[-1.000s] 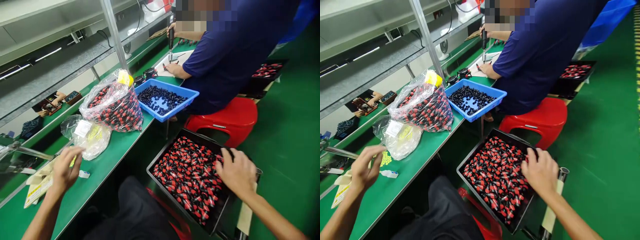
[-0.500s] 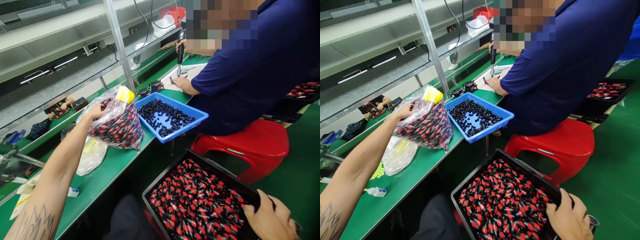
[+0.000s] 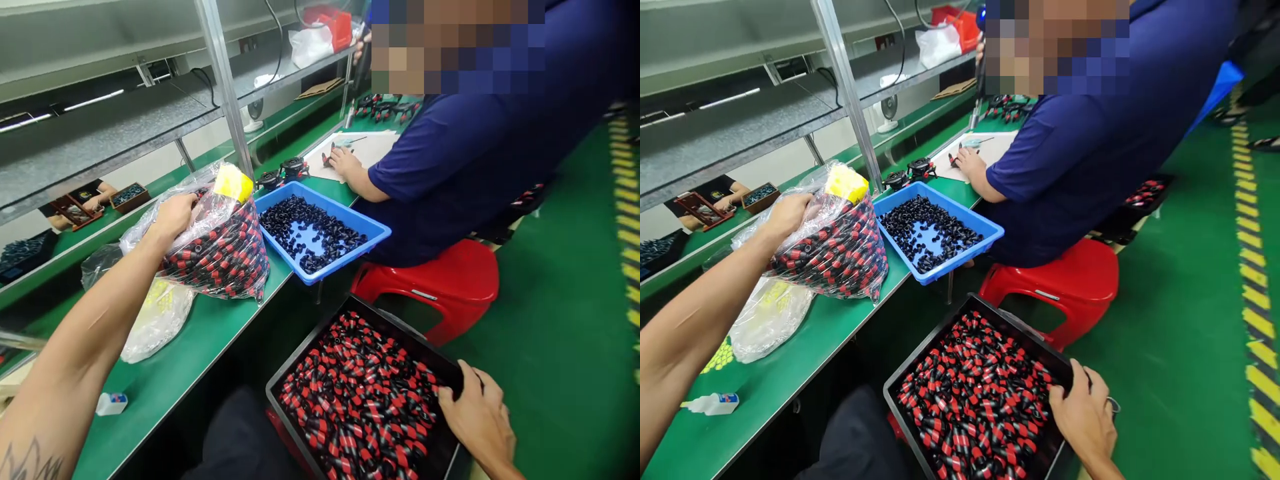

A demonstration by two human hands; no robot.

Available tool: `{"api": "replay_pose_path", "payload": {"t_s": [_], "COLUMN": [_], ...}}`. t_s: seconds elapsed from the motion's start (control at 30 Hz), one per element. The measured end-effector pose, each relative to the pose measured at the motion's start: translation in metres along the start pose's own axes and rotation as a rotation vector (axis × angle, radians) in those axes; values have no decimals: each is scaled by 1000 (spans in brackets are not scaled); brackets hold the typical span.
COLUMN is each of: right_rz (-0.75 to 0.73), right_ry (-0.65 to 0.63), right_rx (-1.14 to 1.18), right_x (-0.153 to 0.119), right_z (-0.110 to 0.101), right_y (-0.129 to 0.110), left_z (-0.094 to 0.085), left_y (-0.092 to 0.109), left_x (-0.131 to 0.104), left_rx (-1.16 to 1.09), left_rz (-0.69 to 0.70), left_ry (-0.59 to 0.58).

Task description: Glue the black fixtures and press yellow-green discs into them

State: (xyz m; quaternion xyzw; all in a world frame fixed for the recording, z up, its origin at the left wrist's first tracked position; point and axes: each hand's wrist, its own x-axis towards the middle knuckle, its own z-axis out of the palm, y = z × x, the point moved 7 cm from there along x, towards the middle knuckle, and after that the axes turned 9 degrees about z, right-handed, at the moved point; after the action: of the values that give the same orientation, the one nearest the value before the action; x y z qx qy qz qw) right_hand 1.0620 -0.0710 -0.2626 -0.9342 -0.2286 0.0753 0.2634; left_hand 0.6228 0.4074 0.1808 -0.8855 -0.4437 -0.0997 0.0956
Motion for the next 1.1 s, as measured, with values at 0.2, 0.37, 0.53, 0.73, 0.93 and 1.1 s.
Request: {"api": "replay_pose_path", "payload": {"t_s": [0.2, 0.37, 0.53, 0.73, 0.93, 1.1], "right_rz": [-17, -24, -52, -18, 121, 268], "right_ry": [-10, -26, 6, -17, 2, 35], "right_rx": [-96, -186, -184, -147, -129, -112], "right_x": [-1, -3, -1, -5, -11, -8], "right_z": [-2, -1, 3, -2, -3, 3], "right_y": [-4, -7, 0, -9, -4, 16], "left_z": [-12, -22, -9, 7, 2, 3], "left_y": [-8, -30, -30, -3, 14, 7], "left_x": [-4, -10, -15, -18, -24, -30], "left_rx": [2, -131, -158, 58, -3, -64], "left_rz": [-53, -120, -77, 76, 108, 62], "left_ry": [103, 239, -2, -295, -290, -130]}}
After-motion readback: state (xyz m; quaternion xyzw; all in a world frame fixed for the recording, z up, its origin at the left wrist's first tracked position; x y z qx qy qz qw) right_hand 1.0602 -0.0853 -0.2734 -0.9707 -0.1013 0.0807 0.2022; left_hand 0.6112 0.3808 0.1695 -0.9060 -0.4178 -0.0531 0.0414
